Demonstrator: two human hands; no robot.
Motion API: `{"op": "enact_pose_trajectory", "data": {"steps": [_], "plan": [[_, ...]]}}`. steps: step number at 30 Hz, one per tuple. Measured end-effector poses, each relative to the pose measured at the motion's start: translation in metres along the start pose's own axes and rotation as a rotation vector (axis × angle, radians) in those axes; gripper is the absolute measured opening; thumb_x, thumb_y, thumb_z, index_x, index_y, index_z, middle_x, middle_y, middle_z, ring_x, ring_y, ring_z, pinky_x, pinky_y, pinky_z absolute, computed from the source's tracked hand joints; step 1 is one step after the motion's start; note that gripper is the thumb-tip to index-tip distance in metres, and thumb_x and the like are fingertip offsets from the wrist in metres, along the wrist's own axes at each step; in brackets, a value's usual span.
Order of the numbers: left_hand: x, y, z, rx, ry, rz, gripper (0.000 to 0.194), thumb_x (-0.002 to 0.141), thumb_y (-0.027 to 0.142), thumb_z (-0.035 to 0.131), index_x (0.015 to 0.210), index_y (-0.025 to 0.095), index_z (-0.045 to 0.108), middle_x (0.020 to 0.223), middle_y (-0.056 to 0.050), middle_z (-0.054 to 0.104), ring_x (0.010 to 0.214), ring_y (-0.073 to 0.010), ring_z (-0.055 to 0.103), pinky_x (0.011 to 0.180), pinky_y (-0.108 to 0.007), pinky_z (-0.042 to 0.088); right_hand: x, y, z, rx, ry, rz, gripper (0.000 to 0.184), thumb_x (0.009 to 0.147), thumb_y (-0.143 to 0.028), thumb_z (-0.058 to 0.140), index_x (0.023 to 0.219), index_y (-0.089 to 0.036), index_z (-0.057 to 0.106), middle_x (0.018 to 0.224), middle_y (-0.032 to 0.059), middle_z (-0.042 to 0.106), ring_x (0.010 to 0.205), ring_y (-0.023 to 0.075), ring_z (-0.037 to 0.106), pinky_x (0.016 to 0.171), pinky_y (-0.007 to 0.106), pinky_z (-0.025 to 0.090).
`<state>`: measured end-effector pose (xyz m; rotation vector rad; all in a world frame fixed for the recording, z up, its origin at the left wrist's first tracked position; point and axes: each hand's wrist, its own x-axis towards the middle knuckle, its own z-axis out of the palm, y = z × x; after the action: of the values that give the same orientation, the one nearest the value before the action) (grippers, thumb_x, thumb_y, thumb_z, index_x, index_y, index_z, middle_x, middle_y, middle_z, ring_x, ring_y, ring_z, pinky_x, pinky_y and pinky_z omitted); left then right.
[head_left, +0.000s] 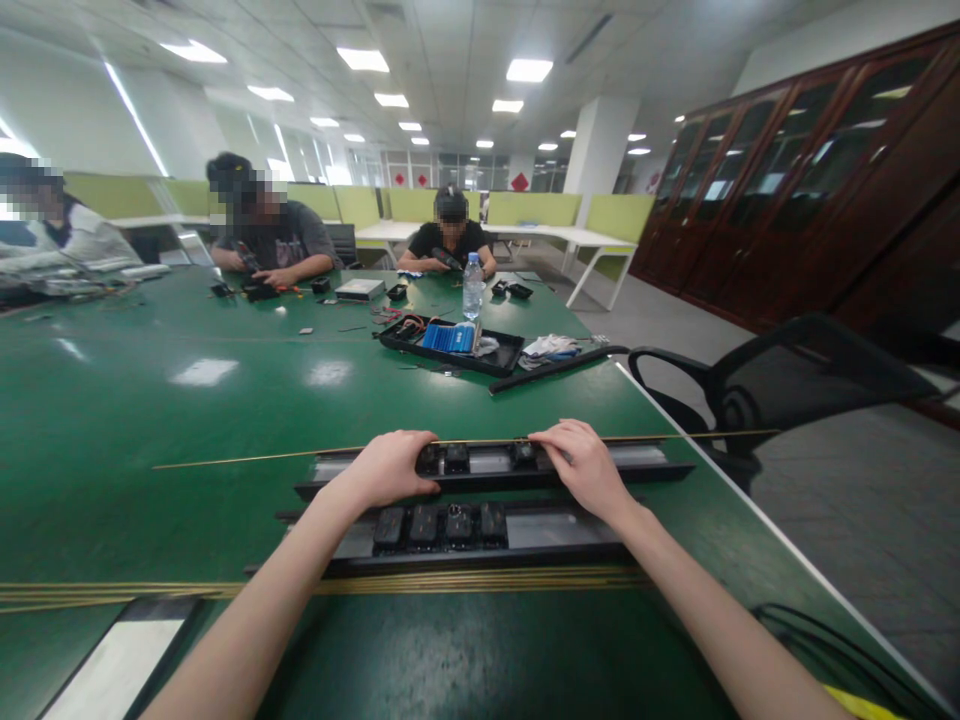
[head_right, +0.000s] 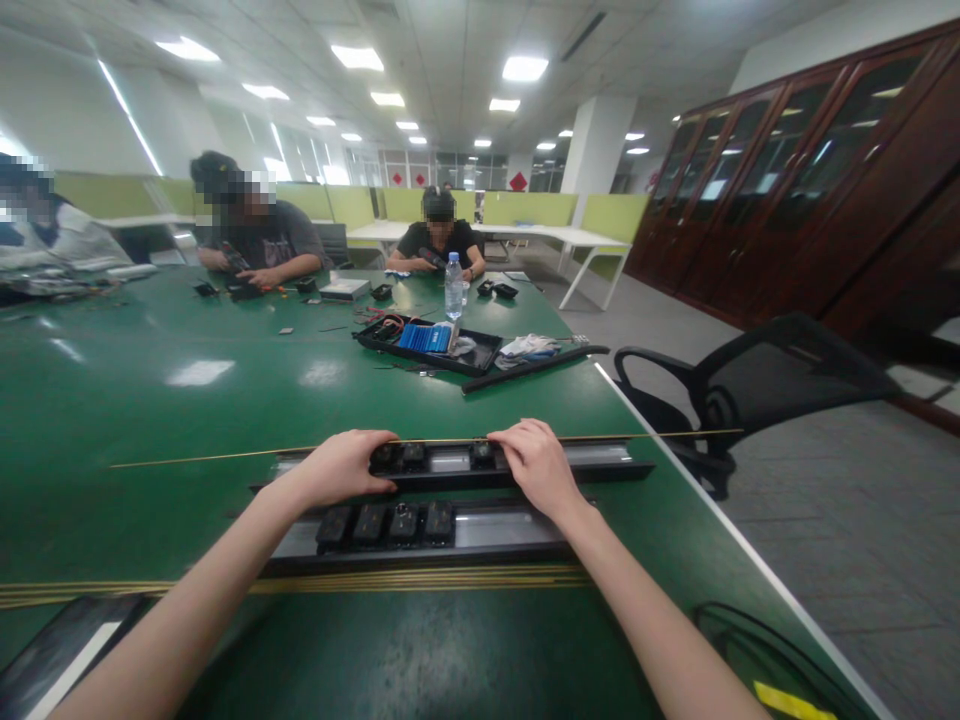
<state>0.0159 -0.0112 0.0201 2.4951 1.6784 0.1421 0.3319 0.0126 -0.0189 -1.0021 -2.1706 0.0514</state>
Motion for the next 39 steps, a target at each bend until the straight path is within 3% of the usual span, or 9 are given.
{"op": "enact_pose_trajectory", "data": {"steps": [27, 39], "plan": [[0.002, -0.006, 0.003, -0.025, 0.001, 0.012, 0.063, 0.068, 0.049, 0.074, 0.125, 0.024, 0.061, 0.12, -0.008, 0.07, 0.107, -0.0291, 0.066, 0.089, -0.034, 0.05, 0.003, -0.001, -0.004, 0.013, -0.054, 0.034, 0.025, 0.092, -0.013, 0.052, 0.103, -0.024, 0.072, 0.098, 0.0033, 0.076, 0.09, 0.0223, 0.064, 0.087, 0.04, 0.046], [0.001, -0.005, 0.002, -0.032, -0.005, 0.009, 0.063, 0.068, 0.048, 0.074, 0.124, 0.024, 0.061, 0.119, -0.008, 0.07, 0.106, -0.0286, 0.066, 0.088, -0.033, 0.05, 0.001, 0.008, -0.013, 0.02, -0.139, -0.045, 0.033, 0.093, -0.013, 0.05, 0.116, -0.026, 0.069, 0.105, 0.0038, 0.075, 0.095, 0.0224, 0.063, 0.089, 0.042, 0.047]]}}
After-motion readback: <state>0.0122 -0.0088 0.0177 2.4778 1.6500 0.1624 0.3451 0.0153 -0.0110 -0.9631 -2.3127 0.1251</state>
